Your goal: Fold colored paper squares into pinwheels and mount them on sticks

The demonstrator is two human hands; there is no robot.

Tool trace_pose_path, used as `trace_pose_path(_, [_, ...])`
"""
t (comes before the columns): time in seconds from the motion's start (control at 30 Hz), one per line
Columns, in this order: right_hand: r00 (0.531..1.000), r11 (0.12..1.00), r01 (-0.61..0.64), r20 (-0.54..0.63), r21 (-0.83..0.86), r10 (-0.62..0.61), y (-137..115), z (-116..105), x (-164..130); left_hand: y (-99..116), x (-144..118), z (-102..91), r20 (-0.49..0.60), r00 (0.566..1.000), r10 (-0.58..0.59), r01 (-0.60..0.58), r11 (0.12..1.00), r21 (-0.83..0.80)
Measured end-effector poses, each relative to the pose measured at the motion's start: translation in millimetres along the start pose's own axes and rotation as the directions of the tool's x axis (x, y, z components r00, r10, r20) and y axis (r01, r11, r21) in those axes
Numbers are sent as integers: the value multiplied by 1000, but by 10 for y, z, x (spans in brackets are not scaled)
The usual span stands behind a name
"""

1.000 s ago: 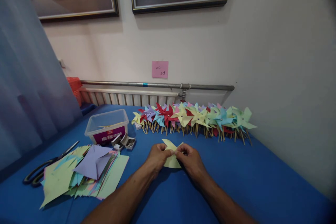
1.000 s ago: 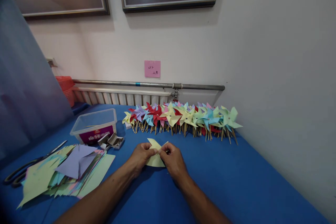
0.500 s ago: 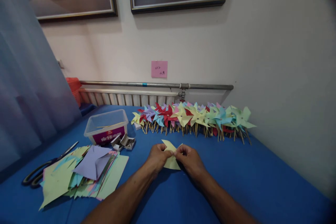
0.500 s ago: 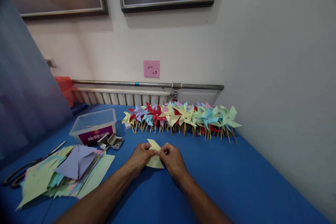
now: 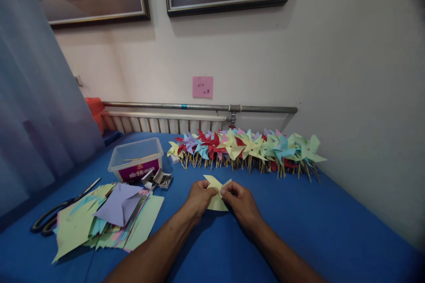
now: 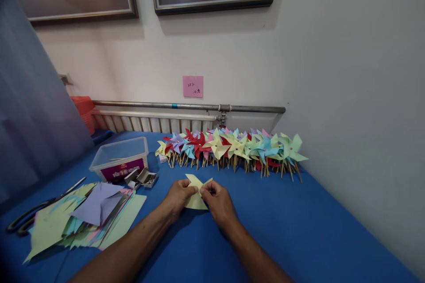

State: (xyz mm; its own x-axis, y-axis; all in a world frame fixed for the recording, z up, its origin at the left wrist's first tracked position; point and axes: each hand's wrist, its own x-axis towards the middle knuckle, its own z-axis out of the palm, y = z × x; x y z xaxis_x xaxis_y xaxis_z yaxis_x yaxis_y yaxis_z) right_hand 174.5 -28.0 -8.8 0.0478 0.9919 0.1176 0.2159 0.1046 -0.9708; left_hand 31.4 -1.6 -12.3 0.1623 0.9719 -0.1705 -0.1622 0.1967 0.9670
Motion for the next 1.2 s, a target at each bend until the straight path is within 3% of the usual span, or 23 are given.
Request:
trace_pose_path(0.23, [998, 998, -57, -23, -19, 56, 50, -6, 52, 9, -11, -6, 28, 1000, 0, 1, 999, -40])
trace_pose_path(0.7, [1000, 994, -20, -17, -110, 18, -17, -2, 22, -3, -4, -6, 17, 1000, -1, 1, 1000, 8])
trace_pose_path(0.93, [999, 999, 15, 33, -39, -14, -9, 8, -7, 24, -4, -7, 33, 999, 31, -30, 999, -36])
trace_pose_path(1.1, [1000, 996, 18, 1, 89, -18, 14, 4, 16, 34, -4, -6, 31, 999, 25, -24, 998, -55])
trace_pose_path(1.2, [1000, 997, 11, -1, 79, -11, 26, -2, 30, 37, -8, -5, 30, 999, 27, -25, 998, -56])
